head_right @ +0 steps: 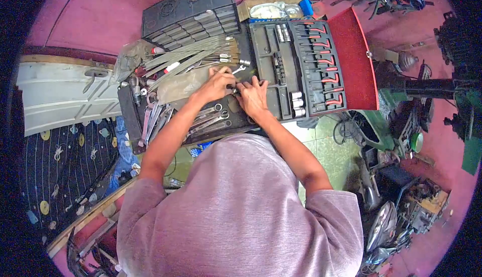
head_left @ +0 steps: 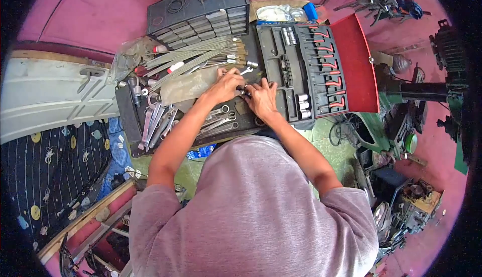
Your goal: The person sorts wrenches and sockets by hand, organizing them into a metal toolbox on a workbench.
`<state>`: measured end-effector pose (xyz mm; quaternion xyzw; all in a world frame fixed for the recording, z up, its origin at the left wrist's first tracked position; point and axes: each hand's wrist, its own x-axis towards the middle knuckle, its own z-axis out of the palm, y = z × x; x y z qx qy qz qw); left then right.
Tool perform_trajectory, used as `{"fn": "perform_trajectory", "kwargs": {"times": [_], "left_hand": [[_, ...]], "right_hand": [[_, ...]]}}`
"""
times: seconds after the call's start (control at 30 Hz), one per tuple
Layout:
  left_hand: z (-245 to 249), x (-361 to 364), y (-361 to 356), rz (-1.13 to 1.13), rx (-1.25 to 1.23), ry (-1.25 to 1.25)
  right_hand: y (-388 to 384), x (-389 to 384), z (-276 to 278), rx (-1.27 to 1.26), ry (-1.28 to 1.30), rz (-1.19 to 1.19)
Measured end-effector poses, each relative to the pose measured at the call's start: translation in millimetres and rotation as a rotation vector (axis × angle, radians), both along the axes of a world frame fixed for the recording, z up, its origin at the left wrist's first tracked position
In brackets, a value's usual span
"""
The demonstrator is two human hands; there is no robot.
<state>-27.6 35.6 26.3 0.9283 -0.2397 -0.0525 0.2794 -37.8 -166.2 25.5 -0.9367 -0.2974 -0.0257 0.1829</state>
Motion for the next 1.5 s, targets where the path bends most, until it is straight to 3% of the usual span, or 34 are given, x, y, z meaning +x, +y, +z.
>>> {"fn": "perform_trajectory", "kwargs": {"times": [0.4,0.77,0.97,1.13,1.5], "left_hand": [[26,18,-25,0.152,-0.022,-0.188],[24,77,-92,0.244,-0.108,-0.249],[5,102,-132,0.327,-0.163,-0.356],[-3,115,-150,0.386,-0.179,-0.304],[-14,146,-161,0.38,-0.114,-0.206]], "right_hand": [[-26,42,19,0.101,0.006,0.043],[-85,106,32,0.097,-0.159,0.02],[-114,140,30,0.114,-0.127,0.017],[-134,163,25,0.06,-0.046,0.11],[-150,186,1,0.119,-0.039,0.082]]}}
